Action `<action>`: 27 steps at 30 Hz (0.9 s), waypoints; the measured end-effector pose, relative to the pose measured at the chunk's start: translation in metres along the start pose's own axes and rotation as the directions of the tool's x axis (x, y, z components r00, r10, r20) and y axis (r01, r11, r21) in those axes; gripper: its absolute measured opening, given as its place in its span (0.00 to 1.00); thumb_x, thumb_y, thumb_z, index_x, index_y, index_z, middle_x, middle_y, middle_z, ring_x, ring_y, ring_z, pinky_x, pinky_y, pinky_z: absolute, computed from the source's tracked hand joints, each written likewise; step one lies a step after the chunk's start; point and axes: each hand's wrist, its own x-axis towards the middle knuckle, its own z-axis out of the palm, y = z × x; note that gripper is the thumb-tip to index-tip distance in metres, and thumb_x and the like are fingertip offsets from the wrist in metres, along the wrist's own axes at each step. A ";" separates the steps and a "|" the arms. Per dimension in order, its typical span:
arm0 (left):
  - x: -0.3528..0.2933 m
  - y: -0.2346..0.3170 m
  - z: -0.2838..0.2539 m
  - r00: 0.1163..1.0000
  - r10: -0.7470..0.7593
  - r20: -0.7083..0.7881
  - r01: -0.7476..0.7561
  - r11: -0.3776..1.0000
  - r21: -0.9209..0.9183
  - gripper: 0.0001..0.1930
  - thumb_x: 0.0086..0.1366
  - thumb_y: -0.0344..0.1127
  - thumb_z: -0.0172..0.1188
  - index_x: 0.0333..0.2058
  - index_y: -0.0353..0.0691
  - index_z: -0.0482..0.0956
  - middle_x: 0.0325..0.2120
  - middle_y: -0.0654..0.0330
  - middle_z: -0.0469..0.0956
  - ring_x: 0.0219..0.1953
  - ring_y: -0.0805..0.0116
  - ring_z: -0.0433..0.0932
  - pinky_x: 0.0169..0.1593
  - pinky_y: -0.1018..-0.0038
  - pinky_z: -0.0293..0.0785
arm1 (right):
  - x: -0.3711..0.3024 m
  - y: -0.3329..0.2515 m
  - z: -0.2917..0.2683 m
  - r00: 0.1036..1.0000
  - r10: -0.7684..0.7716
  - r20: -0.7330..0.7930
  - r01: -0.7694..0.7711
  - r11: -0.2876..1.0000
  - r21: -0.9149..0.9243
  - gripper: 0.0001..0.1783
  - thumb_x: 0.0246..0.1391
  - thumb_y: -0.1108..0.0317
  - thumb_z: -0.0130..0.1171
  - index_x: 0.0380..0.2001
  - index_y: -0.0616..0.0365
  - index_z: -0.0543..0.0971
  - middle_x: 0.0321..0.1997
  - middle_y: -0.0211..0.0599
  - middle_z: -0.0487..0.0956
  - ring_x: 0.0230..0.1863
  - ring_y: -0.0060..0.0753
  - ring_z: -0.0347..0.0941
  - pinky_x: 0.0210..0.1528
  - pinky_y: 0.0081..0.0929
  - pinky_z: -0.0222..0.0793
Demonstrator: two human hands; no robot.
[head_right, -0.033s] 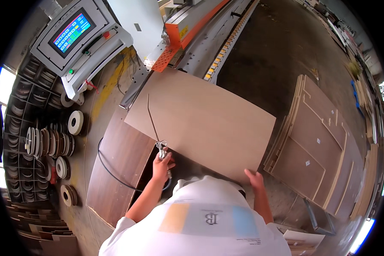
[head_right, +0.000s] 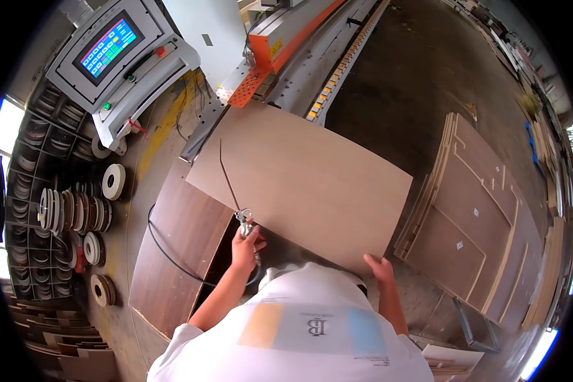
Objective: The person operates a CNC machine to cut large wooden panels, repeatedly loading and unloading sheets. Later, the person uses a screwdriver to adjust components on a separate machine.
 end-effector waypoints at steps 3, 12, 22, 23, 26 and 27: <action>0.001 0.002 0.022 0.999 0.040 0.035 -0.037 0.995 -0.088 0.23 0.72 0.28 0.58 0.64 0.44 0.70 0.39 0.70 0.75 0.40 0.76 0.77 0.44 0.69 0.81 | 0.007 -0.006 0.005 1.000 0.010 0.021 -0.011 0.999 0.035 0.30 0.49 0.53 0.76 0.49 0.63 0.82 0.43 0.35 0.84 0.40 0.28 0.80 0.37 0.29 0.76; 0.040 0.020 0.061 1.000 -0.020 0.021 0.021 0.998 -0.059 0.21 0.73 0.29 0.58 0.63 0.47 0.71 0.45 0.68 0.77 0.42 0.75 0.77 0.46 0.69 0.79 | 0.073 -0.026 -0.008 0.988 -0.156 -0.016 0.156 0.988 0.014 0.31 0.47 0.54 0.77 0.47 0.67 0.82 0.44 0.41 0.85 0.42 0.32 0.82 0.43 0.32 0.77; 0.123 0.054 0.150 0.995 0.011 0.095 -0.022 0.993 0.112 0.21 0.71 0.36 0.61 0.62 0.48 0.74 0.43 0.68 0.75 0.42 0.74 0.76 0.47 0.65 0.78 | 0.171 -0.113 -0.054 0.977 -0.212 -0.026 0.211 0.977 -0.044 0.32 0.49 0.51 0.75 0.46 0.70 0.81 0.46 0.45 0.85 0.47 0.36 0.81 0.51 0.34 0.74; 0.127 0.065 0.150 0.997 0.020 0.080 -0.037 0.975 0.217 0.20 0.71 0.37 0.62 0.61 0.48 0.76 0.43 0.68 0.75 0.42 0.74 0.76 0.47 0.66 0.78 | 0.174 -0.122 -0.053 0.971 -0.238 -0.026 0.237 0.971 -0.027 0.32 0.49 0.51 0.75 0.46 0.70 0.81 0.46 0.46 0.85 0.48 0.35 0.81 0.51 0.34 0.74; 0.133 0.087 0.141 0.794 0.593 0.133 -0.524 0.559 0.643 0.15 0.68 0.39 0.66 0.51 0.42 0.82 0.35 0.65 0.73 0.35 0.68 0.74 0.40 0.70 0.74 | 0.192 -0.140 -0.060 0.976 -0.211 -0.057 0.204 0.972 -0.115 0.32 0.51 0.51 0.75 0.48 0.68 0.81 0.47 0.42 0.84 0.48 0.33 0.80 0.51 0.33 0.74; 0.132 0.103 0.131 0.731 0.667 0.144 -0.537 0.432 0.724 0.15 0.66 0.38 0.67 0.49 0.40 0.82 0.34 0.62 0.73 0.33 0.65 0.74 0.39 0.68 0.72 | 0.202 -0.143 -0.063 0.973 -0.219 -0.068 0.209 0.969 -0.134 0.31 0.51 0.52 0.75 0.49 0.67 0.81 0.47 0.40 0.84 0.47 0.31 0.80 0.50 0.33 0.75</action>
